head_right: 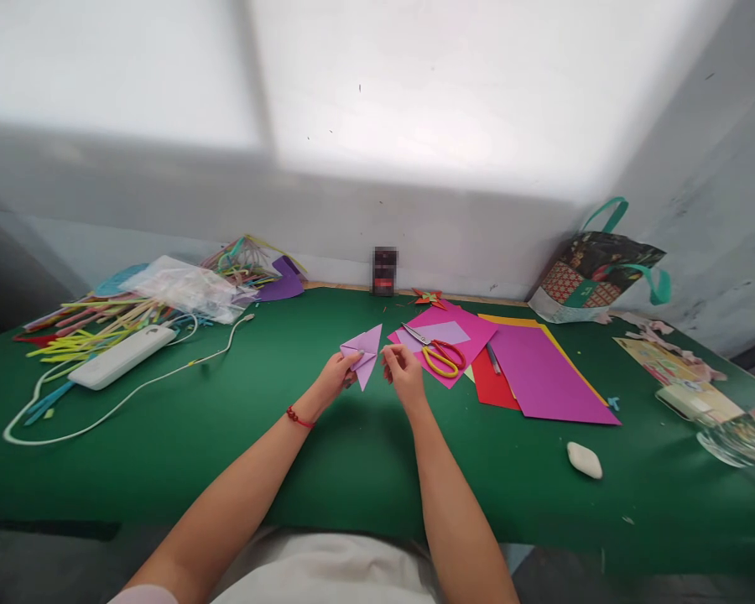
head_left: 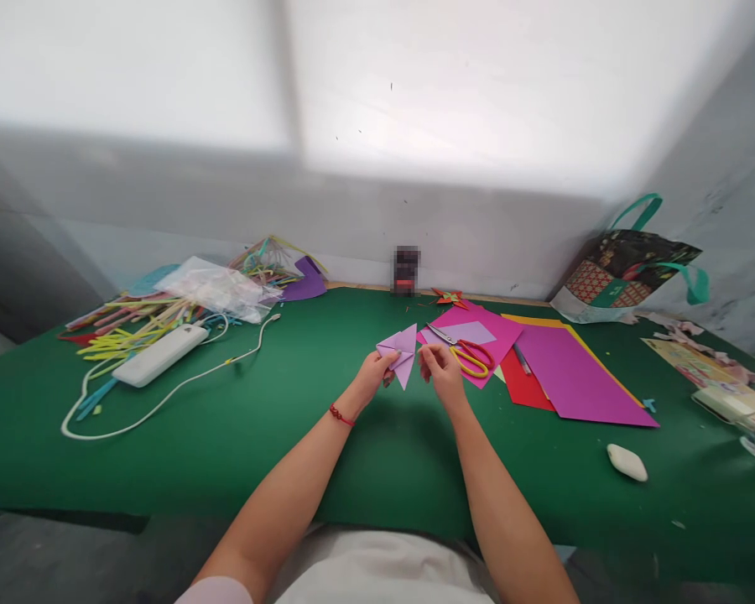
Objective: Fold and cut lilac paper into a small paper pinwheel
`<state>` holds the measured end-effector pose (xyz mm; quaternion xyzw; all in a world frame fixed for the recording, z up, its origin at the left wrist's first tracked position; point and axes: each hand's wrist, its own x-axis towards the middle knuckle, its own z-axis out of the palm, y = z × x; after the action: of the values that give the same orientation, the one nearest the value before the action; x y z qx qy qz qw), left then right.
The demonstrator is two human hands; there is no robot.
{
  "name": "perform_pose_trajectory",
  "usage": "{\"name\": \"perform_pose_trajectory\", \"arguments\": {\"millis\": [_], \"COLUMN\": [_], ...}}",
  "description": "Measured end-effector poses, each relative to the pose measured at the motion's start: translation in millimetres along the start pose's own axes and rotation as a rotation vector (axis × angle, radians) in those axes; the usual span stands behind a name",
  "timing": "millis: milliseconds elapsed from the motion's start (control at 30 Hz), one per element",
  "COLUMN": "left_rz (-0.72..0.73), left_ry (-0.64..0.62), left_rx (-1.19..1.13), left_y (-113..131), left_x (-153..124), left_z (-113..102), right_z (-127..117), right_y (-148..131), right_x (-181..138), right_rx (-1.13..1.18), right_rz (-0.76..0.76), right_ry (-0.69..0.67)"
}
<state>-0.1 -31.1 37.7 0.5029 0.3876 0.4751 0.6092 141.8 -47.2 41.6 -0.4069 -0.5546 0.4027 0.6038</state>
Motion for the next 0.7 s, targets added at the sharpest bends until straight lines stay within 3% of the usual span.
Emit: {"name": "perform_pose_trajectory", "arguments": {"millis": [133, 267, 500, 700], "left_rz": [-0.001, -0.006, -0.051, -0.03], "left_ry": [-0.019, -0.054, -0.115, -0.161], "left_rx": [-0.115, -0.122, 0.129, 0.172], "left_y": [0.7, 1.3, -0.5, -5.4], "left_x": [1.1, -0.2, -2.2, -2.9], "left_z": [-2.8, -3.9, -0.7, 4.6], "right_z": [-8.1, -9.9, -11.3, -9.5], "right_y": [-8.2, -6.5, -7.1, -5.9], "right_x": [-1.0, -1.5, 0.5, 0.8], "right_rx": [-0.136, -0.194, -0.225, -0.266], "right_rz": [-0.183, -0.234, -0.251, -0.272], "right_ry": [-0.155, -0.261, -0.178, -0.058]}}
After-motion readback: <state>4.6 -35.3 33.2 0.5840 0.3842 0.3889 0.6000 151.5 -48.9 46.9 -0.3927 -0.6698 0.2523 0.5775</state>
